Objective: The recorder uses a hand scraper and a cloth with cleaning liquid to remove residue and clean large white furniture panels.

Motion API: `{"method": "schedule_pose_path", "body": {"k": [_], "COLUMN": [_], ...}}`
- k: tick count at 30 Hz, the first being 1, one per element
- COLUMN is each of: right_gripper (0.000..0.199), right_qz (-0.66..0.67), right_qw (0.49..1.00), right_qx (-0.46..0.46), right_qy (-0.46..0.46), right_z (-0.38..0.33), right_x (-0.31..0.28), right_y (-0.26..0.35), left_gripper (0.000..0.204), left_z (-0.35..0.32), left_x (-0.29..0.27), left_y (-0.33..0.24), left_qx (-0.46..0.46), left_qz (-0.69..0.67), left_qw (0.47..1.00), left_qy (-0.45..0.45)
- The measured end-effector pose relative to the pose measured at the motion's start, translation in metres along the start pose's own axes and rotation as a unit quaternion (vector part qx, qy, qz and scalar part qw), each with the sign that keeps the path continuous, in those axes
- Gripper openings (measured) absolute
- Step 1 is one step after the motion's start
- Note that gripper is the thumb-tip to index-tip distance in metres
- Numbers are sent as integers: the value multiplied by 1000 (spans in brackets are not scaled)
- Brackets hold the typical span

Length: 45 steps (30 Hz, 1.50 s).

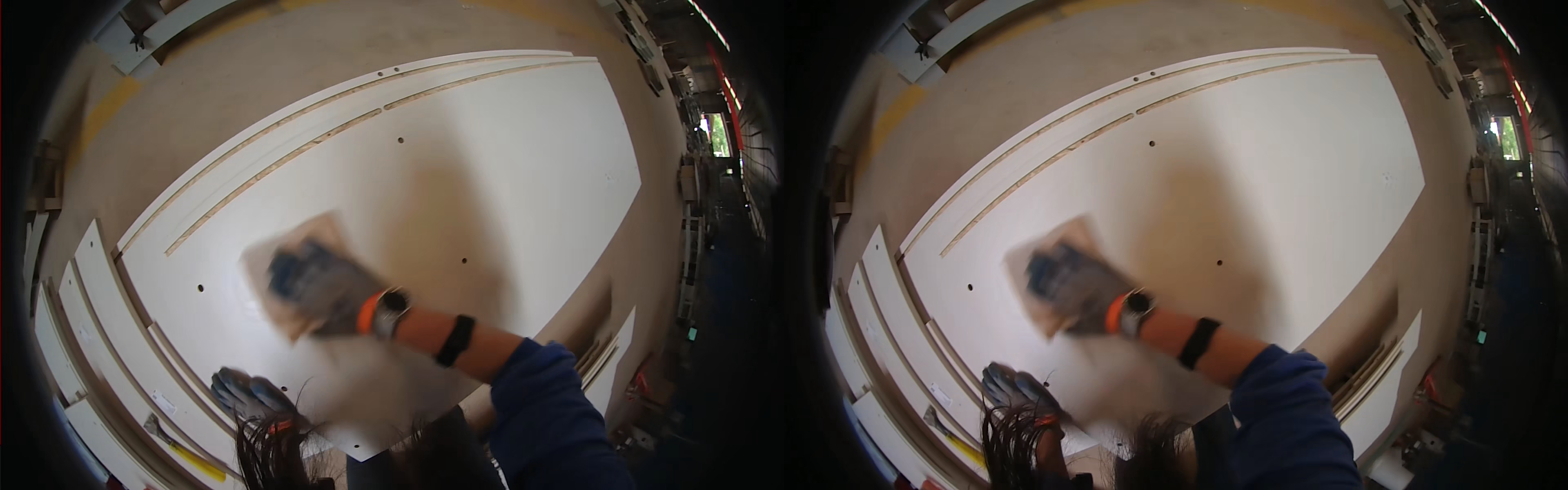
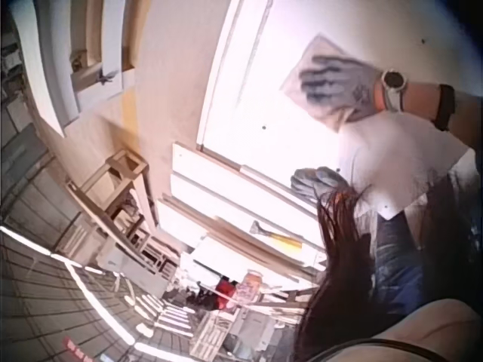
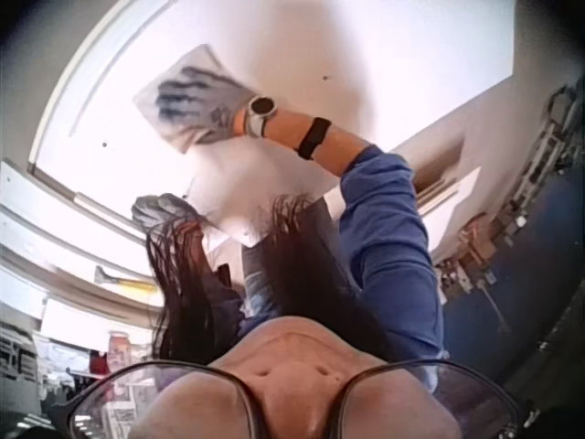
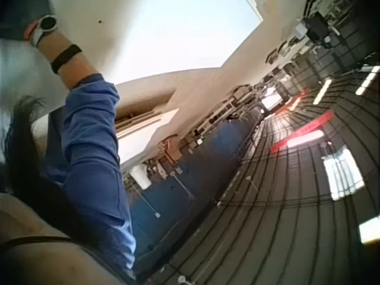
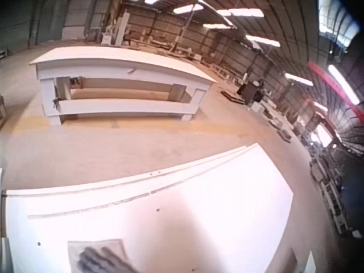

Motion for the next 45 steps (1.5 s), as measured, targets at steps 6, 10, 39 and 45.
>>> {"method": "schedule_pose_path", "body": {"k": [6,10,39,45], "right_gripper": [67,77,55,63], "right_qz": [-366,-254,-306,-352], "right_qw": [813,704,816,899], "right_qx": [447,655,490,256], "right_qy": [75,99,19,-38], "right_z": [-143,-181,-66,95], "right_x": [-50,-80,-43,26], "right_y": [-281,-331,-194,-64], "left_gripper": [54,55,70,62], "left_z": [17,18,6,8], "left_x": [-10,-17,-10,-11], "left_y": [-12,-6,-19,-30], "left_qx": [-9,56,-80,-62], "left_qz": [59,150,84,48], "left_qw": [994,983,991,996], "left_qy": [90,84,64,49]}}
Point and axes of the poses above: each hand's wrist, its own z-axis towards the middle knuckle, its own x-axis out of the palm, y = z × x, the point moved 1 cm from there along z, towards the middle knuckle, and after that the axes turned 11 degrees about -z, right-handed, at the moved point
